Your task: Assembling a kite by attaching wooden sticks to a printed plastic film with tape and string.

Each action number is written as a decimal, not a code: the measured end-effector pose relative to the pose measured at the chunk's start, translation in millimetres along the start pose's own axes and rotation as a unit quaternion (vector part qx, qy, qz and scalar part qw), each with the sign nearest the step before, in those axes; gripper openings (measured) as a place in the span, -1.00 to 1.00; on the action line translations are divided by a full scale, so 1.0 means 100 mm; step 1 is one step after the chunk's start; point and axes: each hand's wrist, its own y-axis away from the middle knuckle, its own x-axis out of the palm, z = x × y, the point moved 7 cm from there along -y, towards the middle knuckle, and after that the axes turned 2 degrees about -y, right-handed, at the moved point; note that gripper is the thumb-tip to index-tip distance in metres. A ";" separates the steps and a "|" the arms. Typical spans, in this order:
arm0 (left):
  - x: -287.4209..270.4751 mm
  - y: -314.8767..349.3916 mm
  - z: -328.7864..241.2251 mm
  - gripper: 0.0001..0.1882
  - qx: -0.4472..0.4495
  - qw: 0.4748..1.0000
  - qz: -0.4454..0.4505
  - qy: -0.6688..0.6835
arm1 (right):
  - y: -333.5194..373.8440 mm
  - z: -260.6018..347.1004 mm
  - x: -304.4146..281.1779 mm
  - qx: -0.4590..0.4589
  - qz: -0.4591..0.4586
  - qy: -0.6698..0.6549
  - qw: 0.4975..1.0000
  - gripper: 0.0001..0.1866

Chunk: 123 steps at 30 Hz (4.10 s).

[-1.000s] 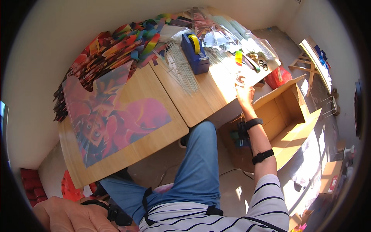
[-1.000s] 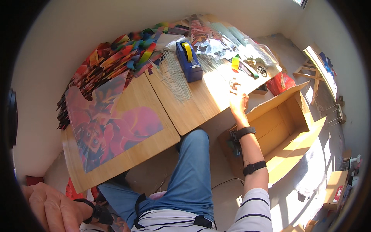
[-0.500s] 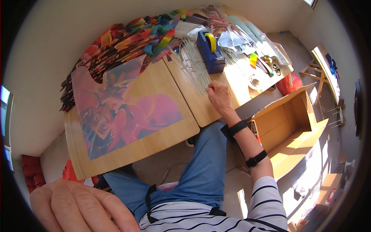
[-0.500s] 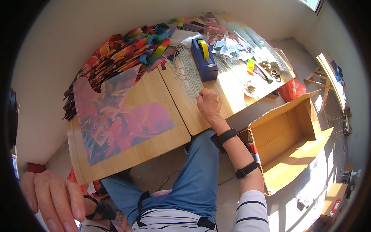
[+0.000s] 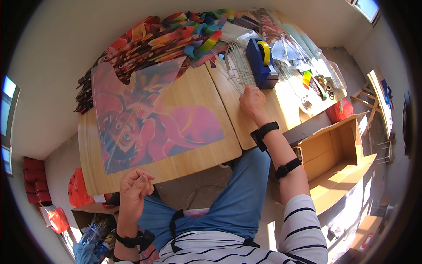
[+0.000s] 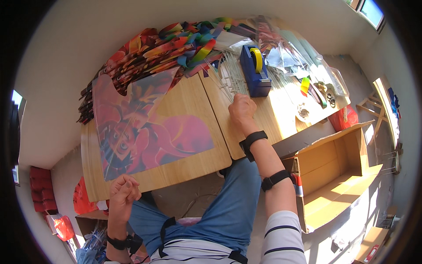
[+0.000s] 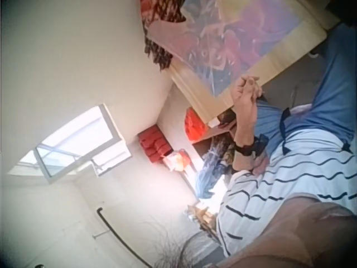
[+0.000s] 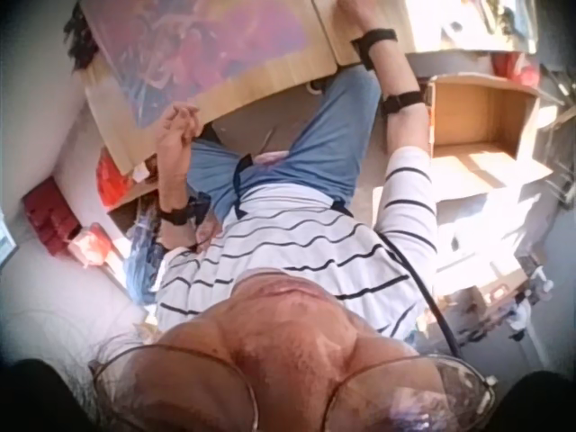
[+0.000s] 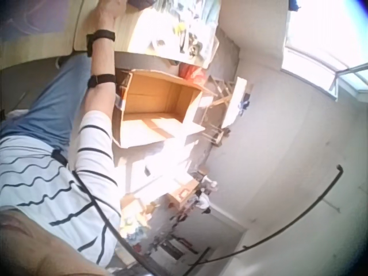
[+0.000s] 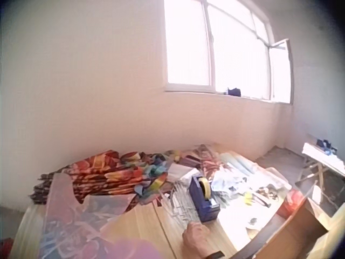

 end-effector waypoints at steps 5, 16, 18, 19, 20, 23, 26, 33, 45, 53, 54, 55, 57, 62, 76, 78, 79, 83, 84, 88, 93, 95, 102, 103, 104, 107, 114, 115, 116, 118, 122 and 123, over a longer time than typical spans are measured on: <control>-0.20 0.04 0.36 -0.77 -0.054 0.998 -0.034 -0.002 | 0.03 -0.02 0.02 -0.026 0.039 -0.035 0.998 -0.85; -0.46 0.08 0.68 -0.94 -0.102 0.986 -0.105 -0.074 | -0.02 -0.06 -0.16 -0.026 -0.018 0.026 0.999 -0.84; -0.46 0.09 0.70 -0.95 -0.105 0.986 -0.105 -0.072 | -0.02 -0.02 -0.20 -0.037 -0.064 0.014 0.997 -0.84; -0.46 0.09 0.71 -0.95 -0.107 0.986 -0.104 -0.072 | -0.05 -0.02 -0.16 -0.025 -0.034 0.025 0.999 -0.83; -0.47 0.09 0.72 -0.95 -0.107 0.986 -0.106 -0.071 | -0.07 -0.02 -0.10 -0.013 -0.003 0.035 0.999 -0.82; -0.48 0.10 0.74 -0.96 -0.109 0.987 -0.098 -0.072 | -0.08 -0.09 -0.09 0.023 0.010 -0.002 1.000 -0.84; -0.52 0.15 0.76 -0.96 -0.103 0.987 -0.104 -0.073 | -0.04 -0.08 -0.16 0.010 0.003 0.003 1.000 -0.84; -0.68 0.17 0.84 -0.95 -0.078 0.986 -0.101 -0.104 | 0.21 -0.20 -0.44 -0.103 -0.015 -0.070 0.992 -0.93; -1.10 0.22 0.86 -0.92 0.037 0.943 -0.188 -0.272 | 1.83 1.21 -0.14 -0.309 0.149 -0.217 0.914 -0.93; -1.20 0.15 0.65 -0.89 0.181 0.863 -0.221 -0.416 | 2.13 2.03 0.27 -0.428 0.151 -0.168 0.875 -0.93; -1.22 0.14 0.67 -0.89 0.178 0.862 -0.227 -0.416 | 2.14 2.05 0.31 -0.432 0.154 -0.170 0.872 -0.93; -1.19 0.12 0.68 -0.90 0.191 0.851 -0.218 -0.438 | 2.15 2.04 0.36 -0.438 0.145 -0.142 0.876 -0.92; -1.18 0.09 0.73 -0.92 0.200 0.839 -0.214 -0.459 | 2.16 2.04 0.42 -0.446 0.139 -0.116 0.876 -0.90; -1.09 0.02 0.84 -0.86 0.196 0.832 -0.195 -0.481 | 2.23 2.09 0.37 -0.474 0.111 -0.106 0.867 -0.88; -0.78 -0.13 0.76 -0.89 0.264 0.784 -0.131 -0.547 | 2.69 1.98 0.22 -0.471 0.130 -0.159 0.858 -0.81; -0.74 -0.11 0.72 -0.89 0.266 0.778 -0.127 -0.555 | 2.71 1.97 0.23 -0.468 0.127 -0.150 0.862 -0.81; -0.73 -0.10 0.69 -0.89 0.270 0.779 -0.129 -0.551 | 2.71 1.97 0.23 -0.467 0.132 -0.152 0.861 -0.81; -0.65 -0.07 0.66 -0.92 0.288 0.758 -0.102 -0.576 | 2.73 1.98 0.19 -0.462 0.141 -0.169 0.859 -0.80; -0.65 -0.07 0.67 -0.92 0.290 0.758 -0.098 -0.575 | 2.74 1.98 0.19 -0.459 0.139 -0.167 0.861 -0.80; -0.72 -0.08 0.71 -0.91 0.290 0.753 -0.111 -0.580 | 2.72 1.90 0.19 -0.458 0.137 -0.155 0.864 -0.82; -0.77 -0.17 0.64 -0.91 0.296 0.753 -0.122 -0.575 | 2.50 1.77 0.15 -0.453 0.107 -0.148 0.873 -0.85; -0.72 -0.32 0.59 -0.87 0.314 0.731 -0.132 -0.591 | 2.33 1.78 0.15 -0.436 0.091 -0.145 0.883 -0.85; -0.73 -0.72 0.45 -0.87 0.325 0.724 -0.164 -0.586 | 1.93 1.94 0.16 -0.416 0.036 -0.126 0.900 -0.86; -0.74 -0.75 0.49 -0.86 0.329 0.729 -0.165 -0.578 | 1.91 1.93 0.19 -0.417 0.037 -0.129 0.899 -0.86; -0.74 -0.76 0.55 -0.86 0.332 0.734 -0.165 -0.569 | 1.92 1.90 0.22 -0.423 0.029 -0.121 0.898 -0.86; -0.76 -0.73 0.69 -0.85 0.323 0.737 -0.167 -0.569 | 1.96 1.82 0.32 -0.426 0.033 -0.104 0.898 -0.86; -0.77 -0.67 0.77 -0.85 0.296 0.750 -0.195 -0.559 | 2.04 1.72 0.37 -0.416 0.054 -0.106 0.902 -0.87; -0.75 -0.67 0.77 -0.86 0.301 0.752 -0.200 -0.552 | 2.05 1.71 0.35 -0.419 0.055 -0.109 0.900 -0.87; -0.74 -0.66 0.77 -0.87 0.305 0.753 -0.206 -0.545 | 2.03 1.68 0.35 -0.408 0.060 -0.106 0.905 -0.88; -0.70 -0.66 0.79 -0.88 0.302 0.745 -0.211 -0.556 | 2.01 1.65 0.35 -0.401 0.068 -0.107 0.907 -0.89; -0.64 -0.66 0.84 -0.90 0.295 0.746 -0.204 -0.561 | 2.01 1.63 0.30 -0.395 0.091 -0.111 0.907 -0.91; -0.63 -0.65 0.85 -0.90 0.295 0.745 -0.206 -0.562 | 2.01 1.64 0.29 -0.397 0.096 -0.108 0.906 -0.92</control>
